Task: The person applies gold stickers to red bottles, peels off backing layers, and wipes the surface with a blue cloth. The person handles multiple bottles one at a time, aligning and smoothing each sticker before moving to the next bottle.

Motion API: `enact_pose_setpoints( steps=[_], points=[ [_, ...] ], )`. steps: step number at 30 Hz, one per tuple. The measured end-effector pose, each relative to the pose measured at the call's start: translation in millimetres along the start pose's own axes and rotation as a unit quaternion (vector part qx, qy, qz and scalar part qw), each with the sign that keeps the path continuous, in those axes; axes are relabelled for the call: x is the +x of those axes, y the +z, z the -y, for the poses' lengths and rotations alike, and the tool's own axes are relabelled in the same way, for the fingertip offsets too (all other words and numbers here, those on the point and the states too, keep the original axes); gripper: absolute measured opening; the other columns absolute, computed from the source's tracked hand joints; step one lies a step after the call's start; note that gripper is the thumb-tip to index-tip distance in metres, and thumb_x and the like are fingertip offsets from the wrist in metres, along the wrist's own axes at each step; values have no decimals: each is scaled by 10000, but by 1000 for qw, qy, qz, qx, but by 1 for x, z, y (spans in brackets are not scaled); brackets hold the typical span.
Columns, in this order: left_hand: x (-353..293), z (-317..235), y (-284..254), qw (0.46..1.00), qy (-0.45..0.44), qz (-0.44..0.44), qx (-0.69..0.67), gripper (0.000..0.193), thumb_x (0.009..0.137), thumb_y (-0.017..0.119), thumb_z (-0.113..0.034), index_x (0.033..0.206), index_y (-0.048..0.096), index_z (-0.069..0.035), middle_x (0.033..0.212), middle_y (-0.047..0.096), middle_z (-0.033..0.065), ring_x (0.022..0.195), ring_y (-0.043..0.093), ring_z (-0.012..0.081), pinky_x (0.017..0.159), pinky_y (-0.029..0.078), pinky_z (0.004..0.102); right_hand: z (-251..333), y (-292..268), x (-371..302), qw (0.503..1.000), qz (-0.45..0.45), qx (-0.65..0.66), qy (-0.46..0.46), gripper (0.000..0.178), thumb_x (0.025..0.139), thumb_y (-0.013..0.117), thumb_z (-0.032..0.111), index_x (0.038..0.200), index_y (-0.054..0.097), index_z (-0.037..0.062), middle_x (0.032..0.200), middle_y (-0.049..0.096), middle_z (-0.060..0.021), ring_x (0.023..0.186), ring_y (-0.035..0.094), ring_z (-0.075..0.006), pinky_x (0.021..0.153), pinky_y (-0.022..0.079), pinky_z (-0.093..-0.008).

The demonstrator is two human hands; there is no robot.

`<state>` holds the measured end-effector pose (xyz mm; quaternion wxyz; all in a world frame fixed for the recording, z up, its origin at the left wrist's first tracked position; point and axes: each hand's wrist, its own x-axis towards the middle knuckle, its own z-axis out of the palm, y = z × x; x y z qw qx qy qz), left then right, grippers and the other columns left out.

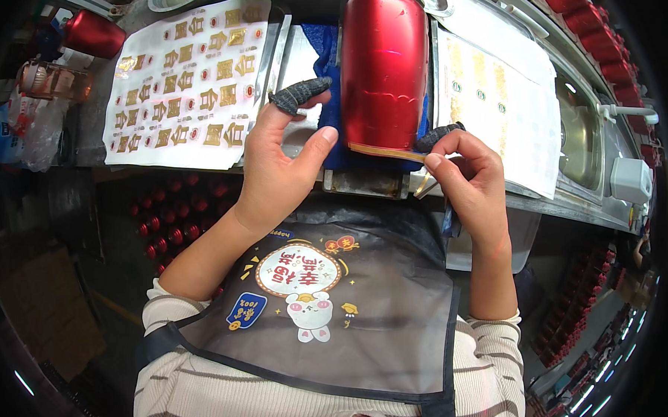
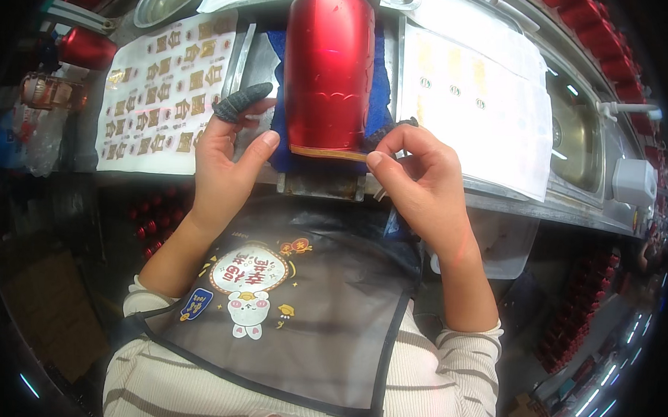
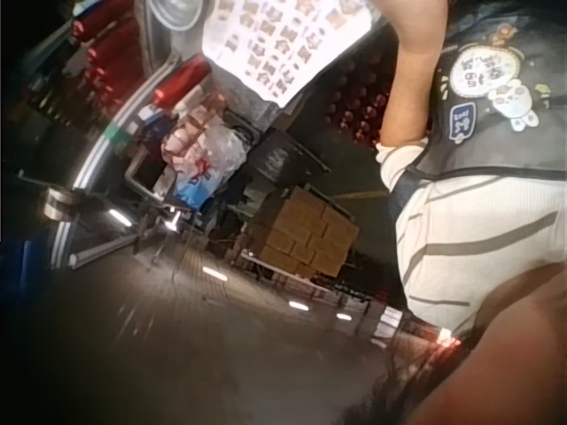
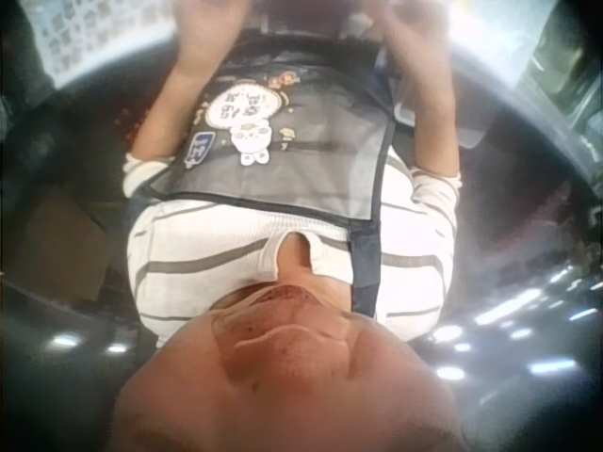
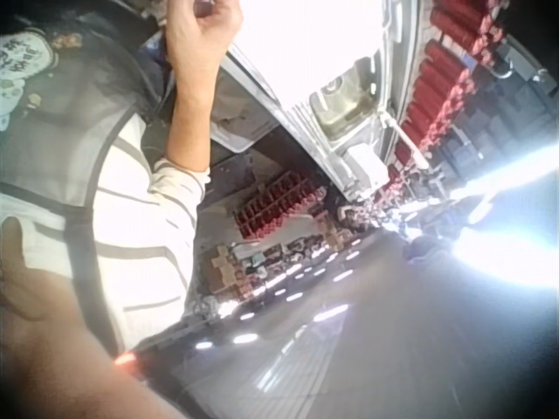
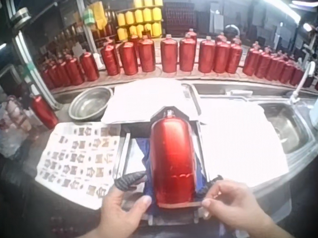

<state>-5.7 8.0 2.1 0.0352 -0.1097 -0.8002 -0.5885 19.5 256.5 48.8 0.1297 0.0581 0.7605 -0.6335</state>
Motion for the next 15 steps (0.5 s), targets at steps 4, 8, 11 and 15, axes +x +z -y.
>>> enact_pose_setpoints(
  steps=[4,8,11,15],
  points=[
    [2,-6,12,979,-23,58,-192,676,882,751,-175,1447,429,10,1390,535,160,1283,505,223,1102,375,354,1,4,0,1000,-19,10,8,160,893,706,118,830,607,10,756,529,50,605,437,4,529,322,-181],
    [-2,-1,25,989,-16,31,-145,794,827,816,-248,1449,410,32,1395,514,182,1311,489,263,1103,375,368,0,16,2,999,-45,-28,-7,249,847,781,187,803,604,18,759,529,38,601,416,-16,520,311,-195],
    [-3,0,30,992,-19,18,-123,800,824,818,-254,1448,411,35,1397,507,188,1315,487,271,1103,374,371,-9,25,6,993,-78,-87,-33,326,791,838,233,768,587,27,761,527,14,594,410,-36,515,310,-203],
    [-4,1,29,989,-29,17,-145,766,845,798,-227,1449,408,40,1408,500,180,1330,473,261,1107,371,363,-12,28,9,990,-90,-101,-35,347,792,838,241,762,567,26,762,523,9,593,426,-33,513,324,-203]
  ],
)
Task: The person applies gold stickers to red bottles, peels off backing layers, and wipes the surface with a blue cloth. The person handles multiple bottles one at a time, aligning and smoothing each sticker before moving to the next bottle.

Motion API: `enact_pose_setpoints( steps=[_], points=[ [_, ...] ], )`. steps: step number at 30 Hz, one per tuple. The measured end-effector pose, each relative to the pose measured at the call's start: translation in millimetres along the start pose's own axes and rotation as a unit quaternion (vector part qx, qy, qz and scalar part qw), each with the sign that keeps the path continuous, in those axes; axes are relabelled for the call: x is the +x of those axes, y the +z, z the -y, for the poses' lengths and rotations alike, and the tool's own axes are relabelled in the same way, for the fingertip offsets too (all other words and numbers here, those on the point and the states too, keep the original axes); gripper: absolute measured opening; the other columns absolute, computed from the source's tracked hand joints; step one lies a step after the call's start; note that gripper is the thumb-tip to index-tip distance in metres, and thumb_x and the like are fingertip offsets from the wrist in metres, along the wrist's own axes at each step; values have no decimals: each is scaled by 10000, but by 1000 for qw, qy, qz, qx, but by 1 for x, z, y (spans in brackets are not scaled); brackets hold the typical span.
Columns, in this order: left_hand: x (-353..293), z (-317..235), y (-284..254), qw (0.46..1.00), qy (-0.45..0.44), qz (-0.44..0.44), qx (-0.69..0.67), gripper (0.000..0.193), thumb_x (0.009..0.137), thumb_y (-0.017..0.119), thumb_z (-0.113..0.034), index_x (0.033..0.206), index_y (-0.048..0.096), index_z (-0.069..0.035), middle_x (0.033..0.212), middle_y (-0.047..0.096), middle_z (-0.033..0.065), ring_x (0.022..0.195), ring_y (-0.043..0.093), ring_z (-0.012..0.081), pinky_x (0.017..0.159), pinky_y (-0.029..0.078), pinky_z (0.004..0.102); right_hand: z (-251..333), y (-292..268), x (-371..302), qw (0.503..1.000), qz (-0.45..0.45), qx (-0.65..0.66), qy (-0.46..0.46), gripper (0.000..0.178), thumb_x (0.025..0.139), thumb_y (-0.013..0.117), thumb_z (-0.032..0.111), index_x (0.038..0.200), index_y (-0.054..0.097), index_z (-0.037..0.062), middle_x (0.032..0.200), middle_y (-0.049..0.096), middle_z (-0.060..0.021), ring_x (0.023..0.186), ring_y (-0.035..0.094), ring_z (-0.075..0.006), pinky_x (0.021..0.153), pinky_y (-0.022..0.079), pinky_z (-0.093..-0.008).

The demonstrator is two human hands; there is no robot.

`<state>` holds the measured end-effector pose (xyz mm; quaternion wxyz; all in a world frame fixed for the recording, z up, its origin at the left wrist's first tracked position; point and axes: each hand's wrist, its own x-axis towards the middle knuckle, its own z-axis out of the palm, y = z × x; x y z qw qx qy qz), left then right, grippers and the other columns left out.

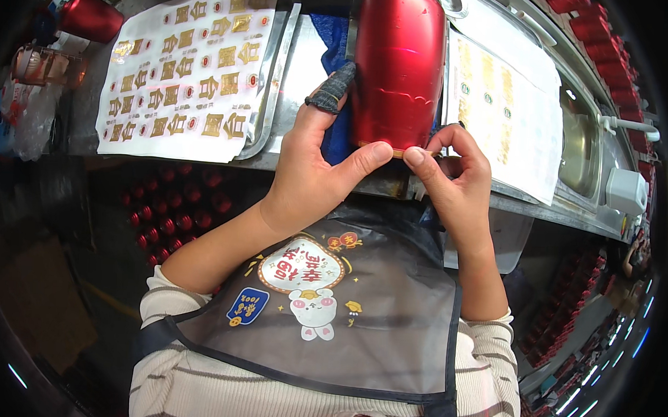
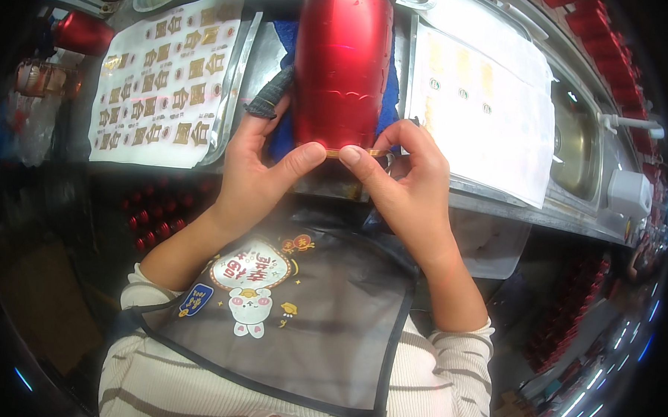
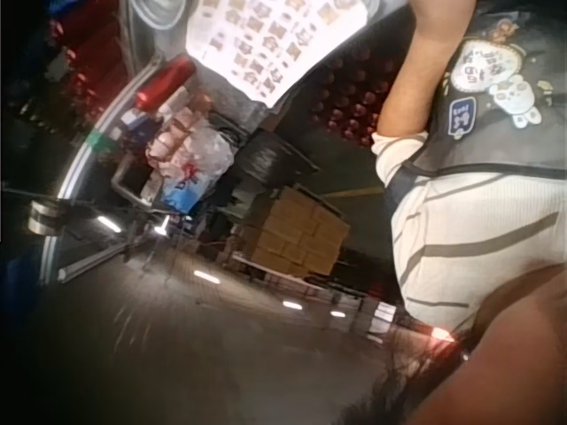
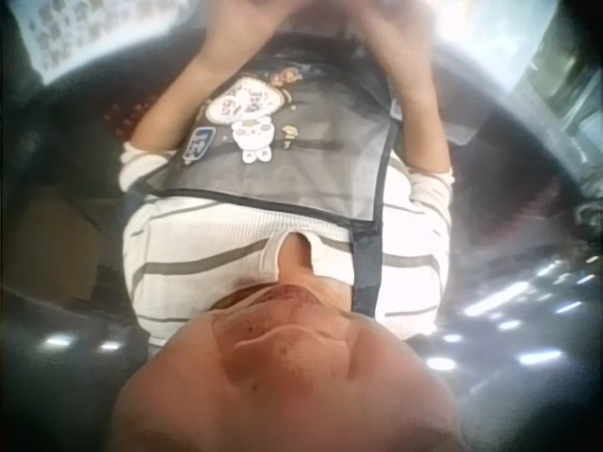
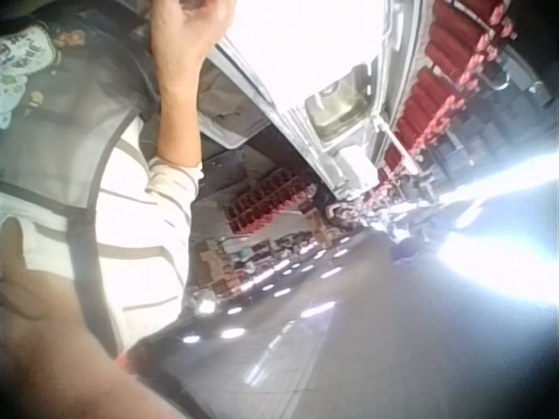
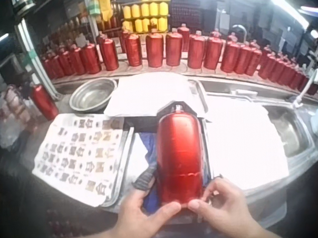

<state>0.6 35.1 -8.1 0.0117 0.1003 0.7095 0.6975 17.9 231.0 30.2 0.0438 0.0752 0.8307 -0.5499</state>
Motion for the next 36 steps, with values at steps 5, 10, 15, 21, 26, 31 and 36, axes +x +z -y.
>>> enact_pose_setpoints(
  steps=[5,10,15,21,26,31,36],
  points=[
    [1,6,-8,998,-6,27,-57,661,915,718,-172,1456,402,42,1445,481,173,1353,449,233,1129,341,346,4,-1,0,1000,14,10,20,354,818,820,248,783,549,23,766,526,16,569,439,-17,489,328,-188],
    [-5,5,-11,992,-62,9,-114,633,891,734,-203,1423,468,10,1467,470,199,1389,408,291,1142,316,380,10,-2,-3,999,26,32,27,330,835,803,228,829,544,25,779,539,18,552,445,-3,486,336,-173],
    [-11,1,9,998,35,-41,35,629,824,788,-313,1327,570,-7,1398,520,236,1402,356,398,1158,247,482,10,3,-5,1000,9,-8,1,329,840,800,217,842,529,31,777,553,14,562,468,2,480,339,-162],
    [-12,12,11,997,19,-57,-46,524,904,689,-251,1355,548,-27,1412,521,216,1425,355,356,1176,178,513,12,4,-5,1000,11,-2,1,317,857,792,198,847,518,38,756,563,20,561,462,9,478,322,-151],
    [-18,17,-6,998,-6,-49,-26,485,949,596,-171,1386,501,17,1464,482,204,1422,360,371,1178,158,524,13,3,-4,1000,8,-9,-1,301,853,796,186,853,528,48,752,556,28,557,454,9,479,308,-159],
    [-37,-6,-15,931,203,39,302,256,811,738,-269,839,756,-15,1564,323,257,1446,266,500,1083,144,731,5,9,-1,999,12,47,-23,190,895,738,102,894,556,48,860,569,8,722,546,-55,607,435,-192],
    [-31,10,-11,915,226,-32,332,281,765,756,-250,652,665,-9,1540,329,296,1440,274,497,1121,145,704,-24,-2,5,998,-24,-19,-51,180,933,679,82,919,513,15,838,568,-41,735,585,-105,657,483,-225]
  ],
)
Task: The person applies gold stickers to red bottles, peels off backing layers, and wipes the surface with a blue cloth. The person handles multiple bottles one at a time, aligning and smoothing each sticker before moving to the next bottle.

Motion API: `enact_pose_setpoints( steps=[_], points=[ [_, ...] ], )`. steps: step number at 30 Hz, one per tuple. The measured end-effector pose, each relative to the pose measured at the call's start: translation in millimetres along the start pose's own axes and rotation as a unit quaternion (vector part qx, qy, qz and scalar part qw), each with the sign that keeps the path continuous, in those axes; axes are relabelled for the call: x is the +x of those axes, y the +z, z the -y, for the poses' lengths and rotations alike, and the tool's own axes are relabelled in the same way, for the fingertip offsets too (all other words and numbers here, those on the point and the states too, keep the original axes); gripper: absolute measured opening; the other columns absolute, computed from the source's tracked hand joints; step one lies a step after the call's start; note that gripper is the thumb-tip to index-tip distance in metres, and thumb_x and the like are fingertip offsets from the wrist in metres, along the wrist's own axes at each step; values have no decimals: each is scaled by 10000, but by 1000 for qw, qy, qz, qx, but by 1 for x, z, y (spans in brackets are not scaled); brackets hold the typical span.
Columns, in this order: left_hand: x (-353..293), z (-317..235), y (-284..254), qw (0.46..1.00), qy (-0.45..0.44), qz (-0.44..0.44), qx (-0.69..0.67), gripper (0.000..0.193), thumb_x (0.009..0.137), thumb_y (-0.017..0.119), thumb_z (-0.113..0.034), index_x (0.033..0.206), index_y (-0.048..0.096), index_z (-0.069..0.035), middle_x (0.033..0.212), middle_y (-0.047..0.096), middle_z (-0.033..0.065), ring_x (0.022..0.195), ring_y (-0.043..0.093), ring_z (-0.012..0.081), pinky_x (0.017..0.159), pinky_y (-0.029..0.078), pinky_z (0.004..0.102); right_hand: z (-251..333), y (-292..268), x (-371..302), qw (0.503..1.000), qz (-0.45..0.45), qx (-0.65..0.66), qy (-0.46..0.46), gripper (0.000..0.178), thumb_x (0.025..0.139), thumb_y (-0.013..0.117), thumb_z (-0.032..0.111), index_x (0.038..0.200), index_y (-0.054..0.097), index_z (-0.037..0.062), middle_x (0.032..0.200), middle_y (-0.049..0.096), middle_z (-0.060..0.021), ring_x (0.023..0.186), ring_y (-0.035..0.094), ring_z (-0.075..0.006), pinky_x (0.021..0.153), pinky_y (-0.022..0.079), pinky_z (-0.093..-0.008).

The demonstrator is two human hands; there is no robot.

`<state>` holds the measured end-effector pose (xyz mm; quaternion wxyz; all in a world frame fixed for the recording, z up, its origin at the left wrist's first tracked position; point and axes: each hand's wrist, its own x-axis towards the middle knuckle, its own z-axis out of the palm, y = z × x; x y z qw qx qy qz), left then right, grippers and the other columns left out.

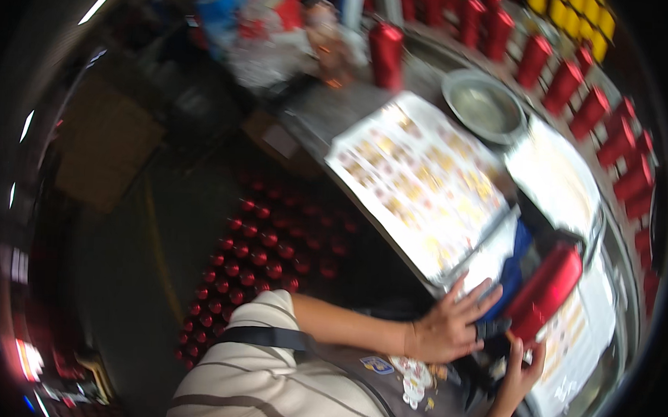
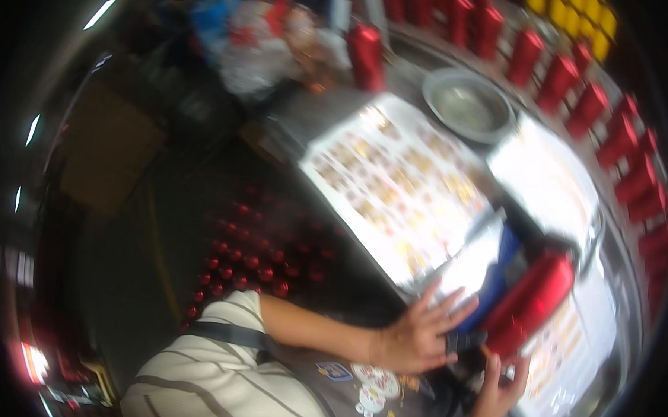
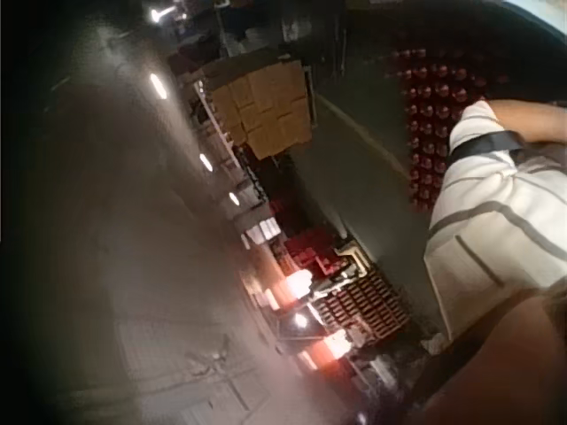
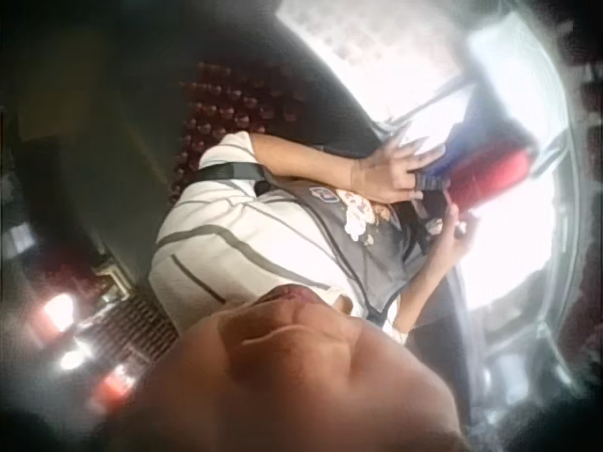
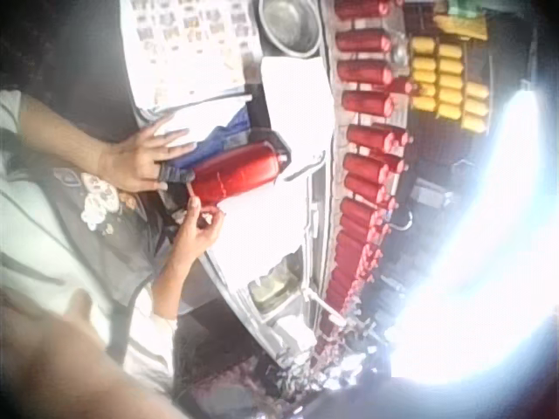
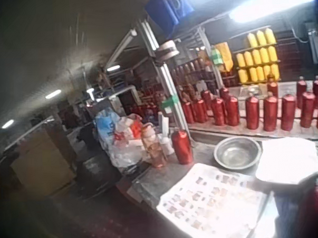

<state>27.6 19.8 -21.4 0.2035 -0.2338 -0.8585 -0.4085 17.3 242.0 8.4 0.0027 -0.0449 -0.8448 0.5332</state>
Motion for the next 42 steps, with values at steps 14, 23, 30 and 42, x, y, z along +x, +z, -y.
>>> enact_pose_setpoints(
  steps=[14,23,30,42],
  points=[
    [-27,-6,5,999,-30,4,17,304,867,692,-274,921,676,24,1561,252,317,1488,199,438,1162,93,643,-6,11,2,994,4,-34,-101,307,951,672,201,787,453,60,747,403,34,681,366,-53,584,301,-202],
    [-25,-9,2,999,-24,-18,19,308,831,710,-246,670,639,7,1565,225,340,1492,175,457,1167,62,649,0,8,3,998,26,17,-55,301,954,668,188,787,452,61,743,404,34,695,360,-52,607,303,-213],
    [-8,-13,-15,997,43,9,63,362,854,690,-242,1137,644,-21,1536,284,335,1430,300,487,1134,177,662,-9,4,4,998,31,32,-51,245,953,661,162,807,486,72,751,429,51,665,371,-35,573,295,-188],
    [40,-23,3,975,199,-47,88,230,735,613,-154,733,662,71,1355,497,362,1264,441,611,1057,285,761,-22,-13,6,984,105,143,-18,141,951,644,139,889,541,66,715,487,71,551,390,4,476,280,-165]
  ],
)
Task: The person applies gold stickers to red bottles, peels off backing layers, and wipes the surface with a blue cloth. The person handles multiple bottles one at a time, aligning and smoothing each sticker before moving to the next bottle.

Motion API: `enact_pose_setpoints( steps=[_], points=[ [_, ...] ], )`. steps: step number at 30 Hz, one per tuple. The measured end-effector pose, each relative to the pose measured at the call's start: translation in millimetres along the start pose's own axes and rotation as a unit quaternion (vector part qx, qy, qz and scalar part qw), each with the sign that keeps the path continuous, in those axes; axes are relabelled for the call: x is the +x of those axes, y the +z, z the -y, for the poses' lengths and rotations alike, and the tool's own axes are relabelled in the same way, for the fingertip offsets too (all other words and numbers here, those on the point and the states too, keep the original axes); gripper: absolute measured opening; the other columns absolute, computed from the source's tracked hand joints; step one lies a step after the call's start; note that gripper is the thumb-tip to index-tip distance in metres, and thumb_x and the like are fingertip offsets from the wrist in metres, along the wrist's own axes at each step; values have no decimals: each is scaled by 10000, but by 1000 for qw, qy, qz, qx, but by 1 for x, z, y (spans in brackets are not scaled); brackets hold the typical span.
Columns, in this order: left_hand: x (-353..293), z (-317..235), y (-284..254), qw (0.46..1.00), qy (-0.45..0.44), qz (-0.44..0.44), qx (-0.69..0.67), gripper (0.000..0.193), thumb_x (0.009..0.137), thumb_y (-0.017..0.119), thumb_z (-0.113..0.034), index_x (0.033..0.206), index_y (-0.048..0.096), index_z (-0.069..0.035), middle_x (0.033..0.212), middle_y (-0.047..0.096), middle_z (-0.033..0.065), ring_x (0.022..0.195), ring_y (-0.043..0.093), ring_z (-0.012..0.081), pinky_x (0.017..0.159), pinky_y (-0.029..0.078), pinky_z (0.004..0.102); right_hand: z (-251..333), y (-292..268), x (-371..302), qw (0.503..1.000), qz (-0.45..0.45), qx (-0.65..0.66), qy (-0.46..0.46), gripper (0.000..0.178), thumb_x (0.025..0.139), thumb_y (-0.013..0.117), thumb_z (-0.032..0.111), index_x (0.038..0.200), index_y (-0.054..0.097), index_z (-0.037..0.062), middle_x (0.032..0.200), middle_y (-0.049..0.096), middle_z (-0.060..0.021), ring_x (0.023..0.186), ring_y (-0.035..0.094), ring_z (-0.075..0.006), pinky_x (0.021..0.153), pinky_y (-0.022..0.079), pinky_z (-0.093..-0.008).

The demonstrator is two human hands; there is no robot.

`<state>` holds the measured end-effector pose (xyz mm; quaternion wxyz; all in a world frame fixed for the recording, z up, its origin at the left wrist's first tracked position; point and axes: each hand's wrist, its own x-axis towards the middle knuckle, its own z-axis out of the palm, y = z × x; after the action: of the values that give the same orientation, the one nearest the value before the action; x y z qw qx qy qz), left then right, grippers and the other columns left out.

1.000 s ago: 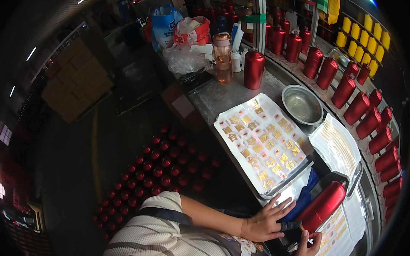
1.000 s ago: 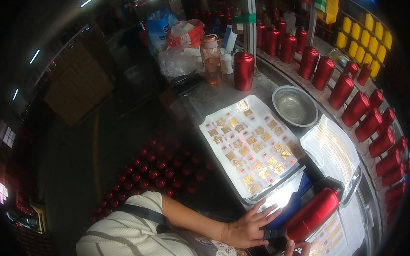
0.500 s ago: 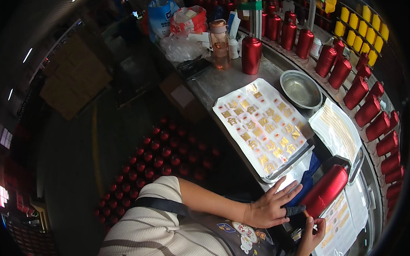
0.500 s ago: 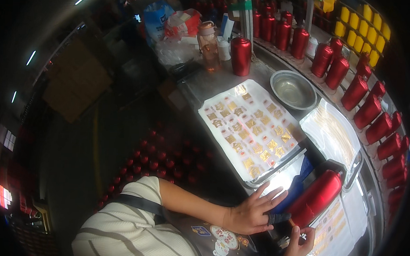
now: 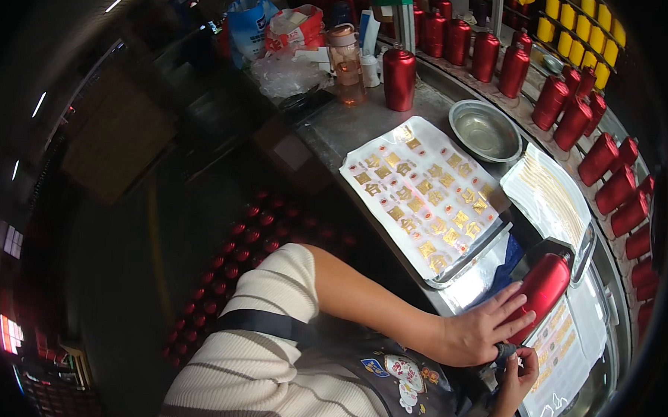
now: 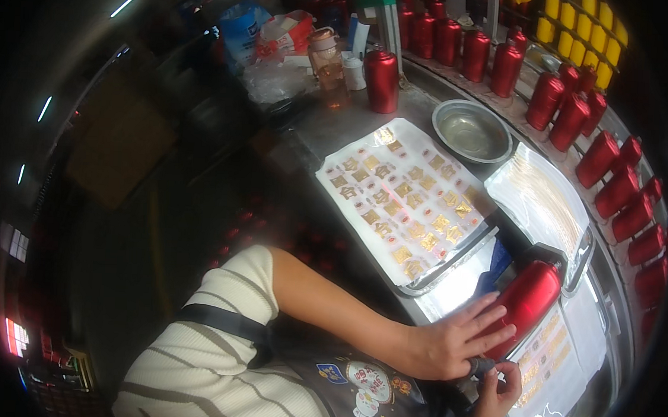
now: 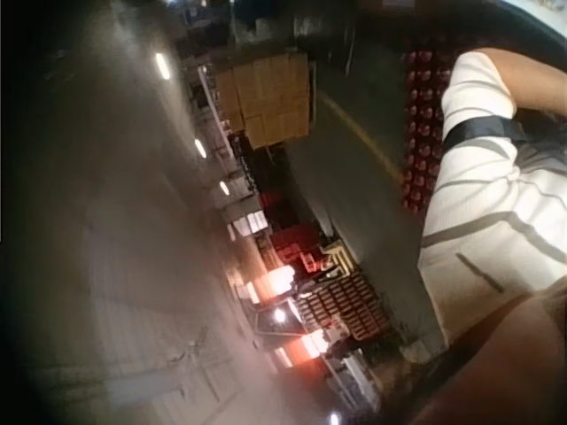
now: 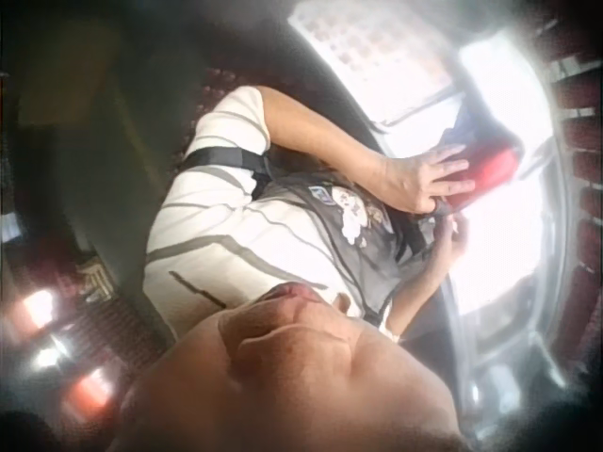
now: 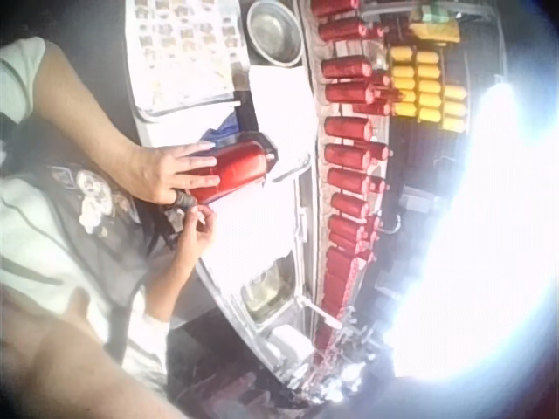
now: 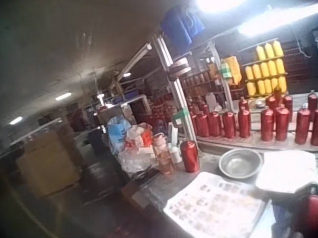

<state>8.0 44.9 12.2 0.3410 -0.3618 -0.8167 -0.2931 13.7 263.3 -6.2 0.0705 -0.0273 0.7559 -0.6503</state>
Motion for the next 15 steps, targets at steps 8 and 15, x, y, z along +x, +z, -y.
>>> enact_pose_setpoints(
  steps=[8,15],
  points=[
    [-5,18,24,998,-50,-4,-48,269,703,682,-213,779,656,44,1391,498,317,1287,490,503,1049,292,746,28,4,-4,997,6,-69,38,126,920,677,108,873,581,41,653,507,48,550,434,-17,496,273,-178],
    [-44,22,-12,977,-161,43,-131,571,776,813,-192,1264,617,31,1471,470,230,1368,465,373,1136,243,607,33,1,-1,995,23,-82,47,74,894,677,73,885,635,12,795,569,35,630,458,-8,539,346,-179]
  ],
)
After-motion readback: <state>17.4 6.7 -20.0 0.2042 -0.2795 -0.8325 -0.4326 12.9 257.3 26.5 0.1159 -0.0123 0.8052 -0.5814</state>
